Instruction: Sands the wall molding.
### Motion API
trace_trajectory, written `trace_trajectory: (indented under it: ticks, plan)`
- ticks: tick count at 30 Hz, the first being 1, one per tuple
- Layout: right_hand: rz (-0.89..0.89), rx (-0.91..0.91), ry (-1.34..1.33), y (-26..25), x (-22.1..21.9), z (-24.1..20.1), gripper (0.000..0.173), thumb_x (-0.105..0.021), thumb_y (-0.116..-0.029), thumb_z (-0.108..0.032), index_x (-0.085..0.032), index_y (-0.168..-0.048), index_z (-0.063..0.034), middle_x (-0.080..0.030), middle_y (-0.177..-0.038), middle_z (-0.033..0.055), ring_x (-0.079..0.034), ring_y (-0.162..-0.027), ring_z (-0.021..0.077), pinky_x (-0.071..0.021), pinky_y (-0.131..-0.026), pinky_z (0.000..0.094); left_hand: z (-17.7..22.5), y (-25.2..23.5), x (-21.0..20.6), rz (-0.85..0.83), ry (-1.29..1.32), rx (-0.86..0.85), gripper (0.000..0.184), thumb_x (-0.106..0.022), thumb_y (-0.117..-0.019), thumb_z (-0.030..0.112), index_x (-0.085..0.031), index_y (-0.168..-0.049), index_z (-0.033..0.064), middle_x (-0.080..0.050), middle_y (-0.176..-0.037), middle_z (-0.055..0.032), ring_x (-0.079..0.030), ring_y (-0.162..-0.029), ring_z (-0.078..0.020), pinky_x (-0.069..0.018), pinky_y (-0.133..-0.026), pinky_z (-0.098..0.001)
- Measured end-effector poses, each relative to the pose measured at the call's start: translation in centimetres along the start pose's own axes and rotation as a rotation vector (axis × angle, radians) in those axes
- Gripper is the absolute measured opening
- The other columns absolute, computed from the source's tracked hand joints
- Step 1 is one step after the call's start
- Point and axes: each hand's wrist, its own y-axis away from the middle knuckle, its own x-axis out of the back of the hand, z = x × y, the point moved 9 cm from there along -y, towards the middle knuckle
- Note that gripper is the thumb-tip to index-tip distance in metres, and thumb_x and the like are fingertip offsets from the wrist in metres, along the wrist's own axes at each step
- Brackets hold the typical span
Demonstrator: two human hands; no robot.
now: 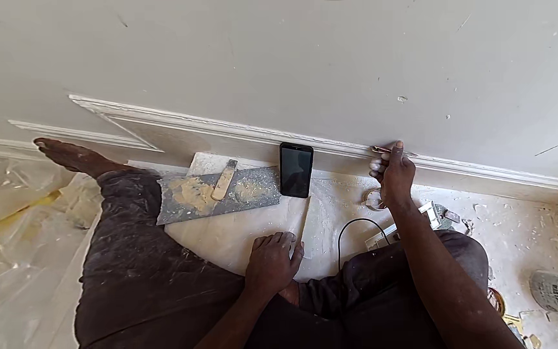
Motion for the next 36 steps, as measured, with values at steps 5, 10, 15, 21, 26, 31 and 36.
trace_trajectory:
  ticks: [5,10,15,21,26,31,36]
  plan:
    - [0.160,0.295,0.344,-0.6,2.0,-1.5,0.041,-0.060,-0.1045,-0.038,-0.054,-0.077,-0.0078,-0.058,-0.059,0.0008,-0.060,-0.048,0.0130,-0.0545,-0.049,0.0326,-0.1,0.0,0.2,0.018,-0.011,0.008,0.048,-0.040,-0.1022,0.050,-0.074,-0.108,0.0157,-0.073,-0.093,-0.0013,-0.069,-0.093,-0.0205,-0.0471,-0.100,-0.0454]
    - [0.307,0.781,0.831,1.1,2.2,-5.7,0.053,-0.078,-0.0886,-0.045,-0.059,-0.092,0.0038,-0.058,-0.091,0.0181,-0.059,-0.082,0.0280,-0.0508,-0.076,0.0441,0.5,0.0,0.9,0.017,0.019,0.019,0.040,-0.050,-0.1025,0.043,-0.075,-0.107,0.0116,-0.075,-0.101,-0.0066,-0.071,-0.100,-0.0244,-0.0481,-0.102,-0.0483]
    - [0.273,1.207,1.023,2.3,0.0,-6.5,0.028,-0.066,-0.1009,-0.033,-0.076,-0.101,-0.0068,-0.068,-0.105,0.0213,-0.061,-0.102,0.0406,-0.0460,-0.091,0.0508,0.5,0.2,1.6,-0.023,0.026,0.048,0.038,-0.048,-0.1037,0.042,-0.074,-0.109,0.0138,-0.074,-0.105,-0.0034,-0.069,-0.104,-0.0203,-0.0460,-0.105,-0.0438]
    - [0.027,1.395,1.101,1.8,0.3,-6.7,0.032,-0.065,-0.1011,-0.035,-0.074,-0.108,-0.0041,-0.070,-0.105,0.0202,-0.064,-0.103,0.0395,-0.0473,-0.095,0.0496,0.5,0.1,1.4,-0.052,0.039,0.049,0.040,-0.045,-0.1048,0.044,-0.073,-0.112,0.0158,-0.074,-0.108,-0.0015,-0.068,-0.108,-0.0178,-0.0436,-0.108,-0.0419]
    - [-0.043,1.450,1.232,1.8,-0.6,-7.1,0.024,-0.063,-0.1028,-0.027,-0.074,-0.102,-0.0054,-0.073,-0.102,0.0185,-0.067,-0.099,0.0392,-0.0507,-0.088,0.0493,0.6,-0.1,1.4,-0.081,0.048,0.047,0.040,-0.044,-0.1054,0.044,-0.072,-0.112,0.0155,-0.073,-0.105,-0.0017,-0.067,-0.106,-0.0175,-0.0433,-0.107,-0.0415]
    - [-0.054,1.448,1.289,2.3,-2.5,-6.6,0.024,-0.059,-0.1032,-0.023,-0.067,-0.097,-0.0016,-0.068,-0.096,0.0216,-0.065,-0.096,0.0427,-0.0500,-0.082,0.0518,0.5,-0.3,1.3,-0.090,0.049,0.057,0.040,-0.044,-0.1054,0.044,-0.072,-0.112,0.0156,-0.073,-0.105,-0.0010,-0.068,-0.105,-0.0168,-0.0435,-0.106,-0.0409]
    - [-0.045,1.449,1.272,2.7,-3.0,-6.5,0.022,-0.059,-0.1033,-0.022,-0.066,-0.096,-0.0025,-0.068,-0.095,0.0204,-0.065,-0.094,0.0412,-0.0506,-0.079,0.0490,0.6,-0.2,1.2,-0.096,0.031,0.073,0.038,-0.046,-0.1053,0.043,-0.072,-0.111,0.0155,-0.073,-0.105,-0.0019,-0.067,-0.104,-0.0182,-0.0437,-0.106,-0.0417]
